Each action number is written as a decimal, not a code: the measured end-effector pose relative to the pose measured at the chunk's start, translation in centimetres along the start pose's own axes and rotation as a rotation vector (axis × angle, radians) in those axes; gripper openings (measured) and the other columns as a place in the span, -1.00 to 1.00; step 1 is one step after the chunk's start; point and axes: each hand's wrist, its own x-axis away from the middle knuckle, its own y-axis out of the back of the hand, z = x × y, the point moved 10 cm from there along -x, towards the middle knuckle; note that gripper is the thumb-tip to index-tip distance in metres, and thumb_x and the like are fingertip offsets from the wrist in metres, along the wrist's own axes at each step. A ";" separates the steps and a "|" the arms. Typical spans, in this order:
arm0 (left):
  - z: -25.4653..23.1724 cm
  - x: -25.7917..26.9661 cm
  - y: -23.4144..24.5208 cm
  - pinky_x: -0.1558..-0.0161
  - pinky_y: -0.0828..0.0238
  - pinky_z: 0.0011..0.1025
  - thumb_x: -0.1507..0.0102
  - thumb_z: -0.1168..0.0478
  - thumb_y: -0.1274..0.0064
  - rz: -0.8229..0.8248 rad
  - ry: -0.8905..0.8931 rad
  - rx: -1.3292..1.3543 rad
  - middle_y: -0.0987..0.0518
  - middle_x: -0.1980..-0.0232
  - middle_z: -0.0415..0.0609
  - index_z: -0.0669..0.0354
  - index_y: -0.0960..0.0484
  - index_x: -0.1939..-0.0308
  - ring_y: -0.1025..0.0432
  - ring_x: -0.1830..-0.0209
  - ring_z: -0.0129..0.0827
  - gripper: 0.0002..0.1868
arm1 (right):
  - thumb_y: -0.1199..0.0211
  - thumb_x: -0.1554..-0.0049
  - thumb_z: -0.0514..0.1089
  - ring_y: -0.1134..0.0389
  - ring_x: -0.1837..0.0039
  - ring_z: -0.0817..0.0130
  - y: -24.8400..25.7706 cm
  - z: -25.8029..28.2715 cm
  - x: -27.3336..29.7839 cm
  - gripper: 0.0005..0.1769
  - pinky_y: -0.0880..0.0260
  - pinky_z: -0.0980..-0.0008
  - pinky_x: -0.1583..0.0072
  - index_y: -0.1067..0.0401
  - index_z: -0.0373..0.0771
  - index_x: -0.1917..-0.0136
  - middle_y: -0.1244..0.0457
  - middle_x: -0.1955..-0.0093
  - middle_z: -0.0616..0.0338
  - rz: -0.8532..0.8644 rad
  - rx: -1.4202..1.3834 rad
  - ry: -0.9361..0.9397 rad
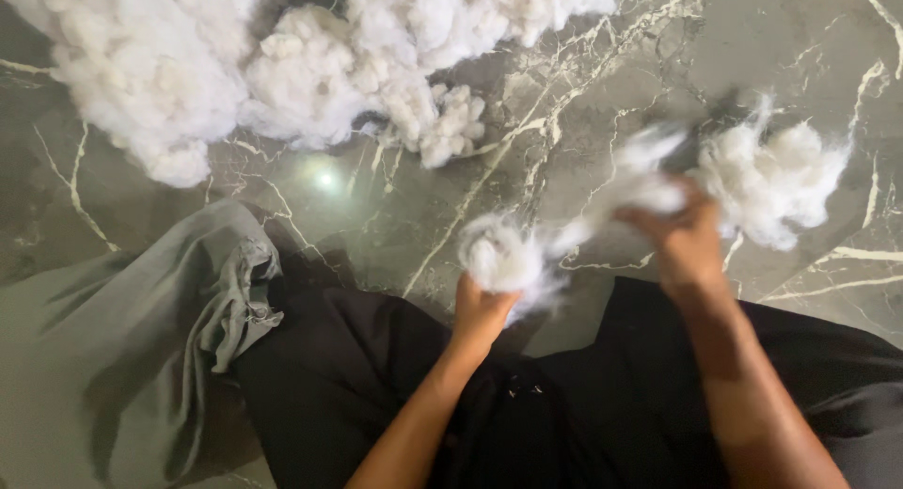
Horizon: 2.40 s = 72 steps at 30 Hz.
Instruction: The person sits on a marble floor and repeatedly pulls apart and fluffs white cotton batting by hand. They separate the cotton into smaller clumps and place them on the floor, continuing the process with new pieces from a larger pile.
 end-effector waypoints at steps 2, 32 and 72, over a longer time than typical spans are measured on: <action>1.4 0.2 -0.7 -0.15 -0.39 -0.35 -0.09 0.43 -0.15 0.057 0.143 0.106 -0.53 -0.16 -0.04 0.23 -0.39 -0.28 -0.43 -0.16 -0.36 -0.35 | -0.33 0.06 -0.35 -0.50 0.00 0.07 -5.0 -1.1 1.8 -0.17 -0.58 0.20 0.00 -0.20 -0.36 -0.48 -0.40 -0.09 -0.18 0.283 0.088 -0.159; -2.9 0.8 -2.8 -0.15 -0.41 -0.26 -0.21 0.22 -0.01 0.301 0.137 0.049 -0.55 -0.34 0.16 0.23 -0.52 -0.26 -0.53 -0.15 -0.19 -0.49 | -0.70 0.29 0.01 0.17 -0.56 -0.61 11.7 -4.4 -2.7 0.62 -0.20 -0.38 -0.34 0.38 -0.19 -0.71 0.35 -0.62 -0.58 -0.166 1.067 -0.319; -3.6 -0.6 -0.9 -0.01 -0.45 -0.40 -0.24 0.36 -0.01 0.178 0.035 0.113 -0.63 -0.18 0.04 0.29 -0.58 -0.15 -0.55 0.00 -0.31 -0.61 | -0.19 0.17 -0.41 0.23 -0.72 -0.30 7.2 3.2 -0.1 0.15 0.21 -0.50 -0.52 0.04 -0.35 -0.69 0.16 -0.71 -0.38 -0.395 1.226 0.311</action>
